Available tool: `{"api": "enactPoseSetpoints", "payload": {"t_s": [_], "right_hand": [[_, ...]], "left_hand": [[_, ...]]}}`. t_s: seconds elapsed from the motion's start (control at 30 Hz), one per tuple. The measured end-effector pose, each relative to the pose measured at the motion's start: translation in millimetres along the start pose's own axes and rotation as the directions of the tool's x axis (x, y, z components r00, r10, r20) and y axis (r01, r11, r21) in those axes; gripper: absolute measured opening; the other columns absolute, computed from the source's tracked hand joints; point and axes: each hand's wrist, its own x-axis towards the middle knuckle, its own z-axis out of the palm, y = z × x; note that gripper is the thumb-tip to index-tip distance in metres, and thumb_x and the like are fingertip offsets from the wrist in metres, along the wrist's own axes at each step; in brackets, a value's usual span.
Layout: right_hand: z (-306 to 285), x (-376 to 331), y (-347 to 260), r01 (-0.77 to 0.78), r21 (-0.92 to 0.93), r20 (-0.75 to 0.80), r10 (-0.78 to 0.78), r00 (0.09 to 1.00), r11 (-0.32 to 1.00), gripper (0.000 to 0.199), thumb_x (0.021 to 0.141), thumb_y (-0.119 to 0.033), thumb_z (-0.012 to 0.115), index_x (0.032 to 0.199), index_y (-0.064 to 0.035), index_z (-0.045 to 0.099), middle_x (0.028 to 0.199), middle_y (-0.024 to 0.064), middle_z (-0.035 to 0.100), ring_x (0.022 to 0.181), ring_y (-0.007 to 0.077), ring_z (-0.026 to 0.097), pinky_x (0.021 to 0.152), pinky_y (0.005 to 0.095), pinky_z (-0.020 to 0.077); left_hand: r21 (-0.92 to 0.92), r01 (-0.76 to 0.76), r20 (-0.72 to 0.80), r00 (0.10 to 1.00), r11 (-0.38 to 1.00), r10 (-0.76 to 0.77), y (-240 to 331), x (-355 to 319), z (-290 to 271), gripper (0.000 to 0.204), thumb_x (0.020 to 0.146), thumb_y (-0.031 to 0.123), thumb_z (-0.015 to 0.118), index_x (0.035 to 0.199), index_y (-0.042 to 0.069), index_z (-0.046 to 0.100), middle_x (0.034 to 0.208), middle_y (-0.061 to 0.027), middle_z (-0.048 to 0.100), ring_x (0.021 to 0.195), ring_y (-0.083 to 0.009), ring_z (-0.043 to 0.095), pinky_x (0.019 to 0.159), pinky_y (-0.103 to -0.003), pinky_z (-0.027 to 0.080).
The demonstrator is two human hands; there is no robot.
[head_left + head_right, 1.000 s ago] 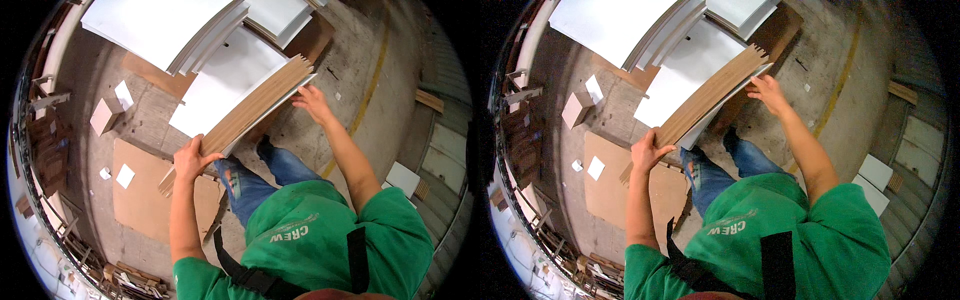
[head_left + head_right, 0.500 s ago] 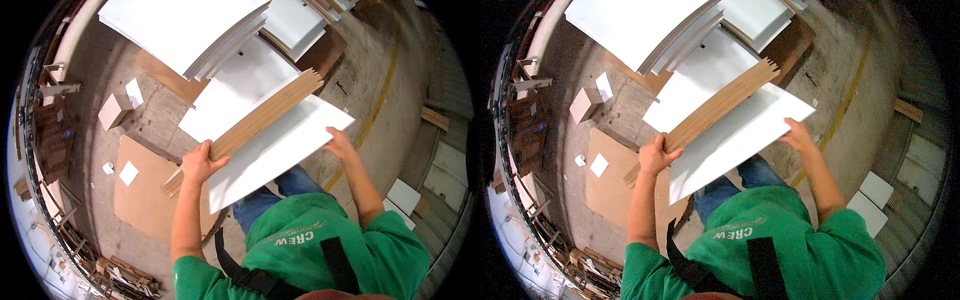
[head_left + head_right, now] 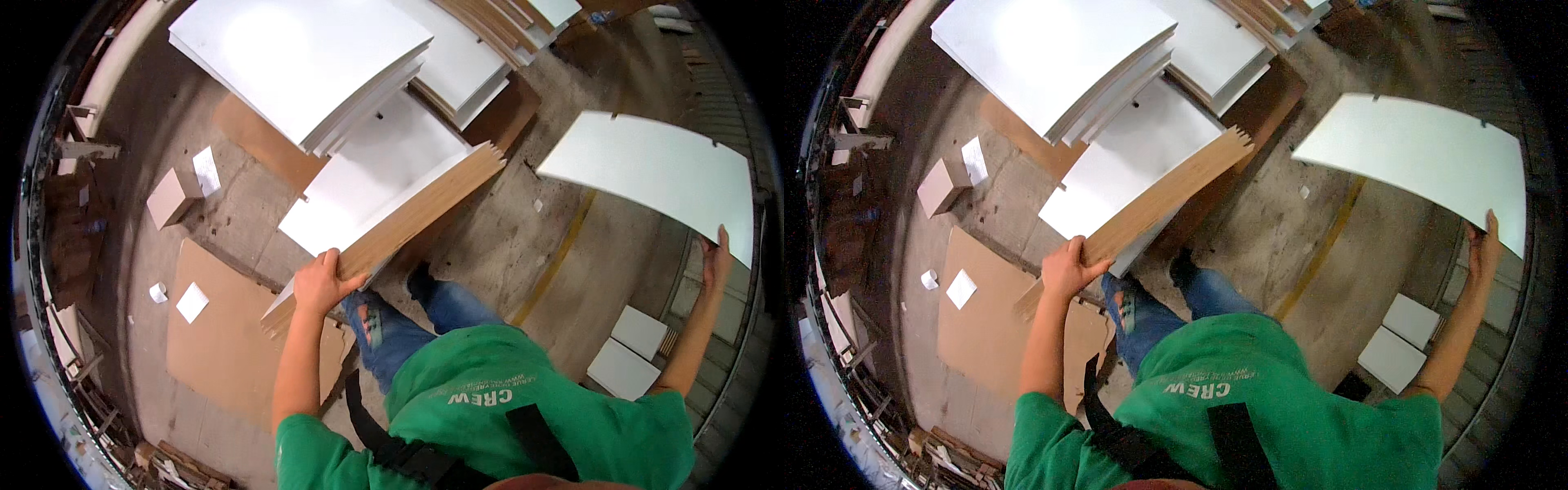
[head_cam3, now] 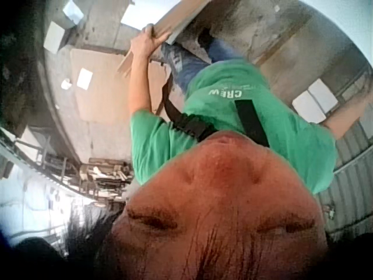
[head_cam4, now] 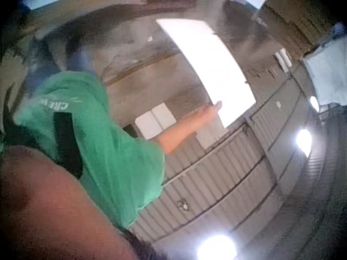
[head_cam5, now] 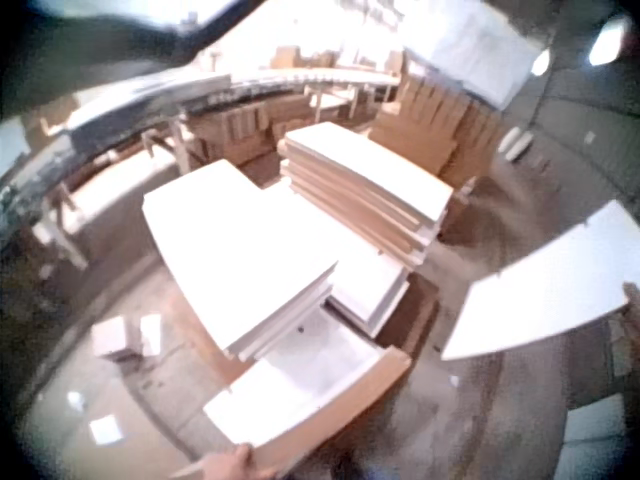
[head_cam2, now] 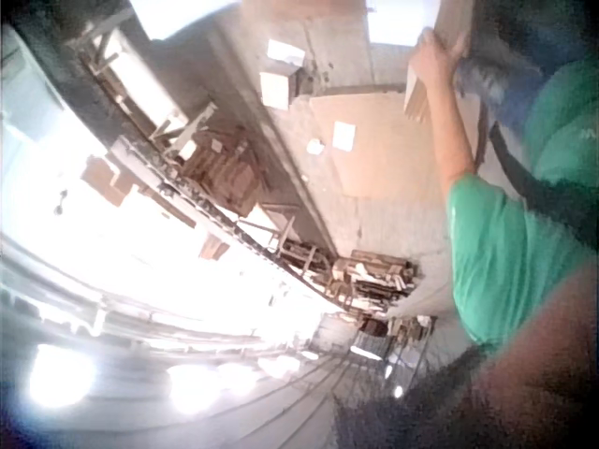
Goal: The person picks up white rectangular panels from a stack on the floor and places them onto a growing pile nearby. They handle the panels one at a time, lifting them with both hands and setting them down carefully. The person briefly adjusts their camera strap during the process.
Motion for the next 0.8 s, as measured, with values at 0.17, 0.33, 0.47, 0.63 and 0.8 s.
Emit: {"api": "enactPoseSetpoints", "payload": {"t_s": [0.17, 0.33, 0.47, 0.63, 0.8], "right_hand": [[1, 7, -44, 0.032, 0.257, -0.028, -0.026, 0.999, 0.966, 0.039, 0.084, -0.023, 0.063, 0.110, 0.0029, 0.052, 0.103, 0.0125, 0.055, 0.096, 0.0197, 0.055, 0.078, 0.0304, 0.0531], [94, -20, -42, -0.156, 0.185, 0.332, 0.087, 0.939, 0.970, 0.020, 0.084, -0.014, 0.059, 0.097, -0.0010, 0.052, 0.089, 0.0065, 0.056, 0.071, 0.0123, 0.057, 0.058, 0.0197, 0.0539], [217, -81, -20, -0.346, 0.118, 0.554, 0.227, 0.801, 0.931, 0.022, 0.082, -0.011, 0.059, 0.098, 0.0009, 0.049, 0.087, 0.0087, 0.055, 0.076, 0.0158, 0.058, 0.058, 0.0226, 0.0556], [326, -83, 45, -0.599, 0.013, 0.647, 0.450, 0.615, 0.801, 0.022, 0.081, -0.007, 0.052, 0.099, 0.0040, 0.044, 0.087, 0.0123, 0.054, 0.078, 0.0217, 0.058, 0.056, 0.0240, 0.0551], [343, -39, 81, -0.647, -0.031, 0.699, 0.479, 0.531, 0.762, 0.026, 0.079, -0.006, 0.053, 0.103, 0.0006, 0.046, 0.096, 0.0092, 0.054, 0.090, 0.0204, 0.056, 0.069, 0.0291, 0.0551]], "left_hand": [[-0.012, -0.044, -0.114, 0.993, 0.999, 0.042, 0, -5, 3, 0.061, 0.061, 0.057, 0.069, 0.093, 0.006, 0.054, 0.079, -0.0111, 0.061, 0.065, -0.0287, 0.060, 0.055, -0.037, 0.049], [0.004, -0.257, -0.334, 0.910, 0.966, 0.244, -6, -11, -2, 0.058, 0.055, 0.043, 0.072, 0.097, 0.006, 0.054, 0.094, -0.0124, 0.057, 0.083, -0.0290, 0.057, 0.068, -0.039, 0.046], [0.017, -0.279, -0.296, 0.916, 0.960, 0.271, -9, -14, -2, 0.063, 0.050, 0.038, 0.072, 0.101, 0.005, 0.053, 0.101, -0.0128, 0.051, 0.097, -0.0296, 0.049, 0.081, -0.040, 0.036], [0.063, -0.143, -0.532, 0.833, 0.988, 0.154, -11, -29, 7, 0.065, 0.048, 0.047, 0.076, 0.098, 0.009, 0.057, 0.105, -0.0157, 0.044, 0.098, -0.0310, 0.043, 0.079, -0.043, 0.032], [0.100, -0.145, -0.460, 0.870, 0.984, 0.175, -14, -36, 20, 0.065, 0.046, 0.052, 0.077, 0.093, 0.013, 0.056, 0.102, -0.0129, 0.041, 0.098, -0.0290, 0.040, 0.080, -0.043, 0.028]]}}
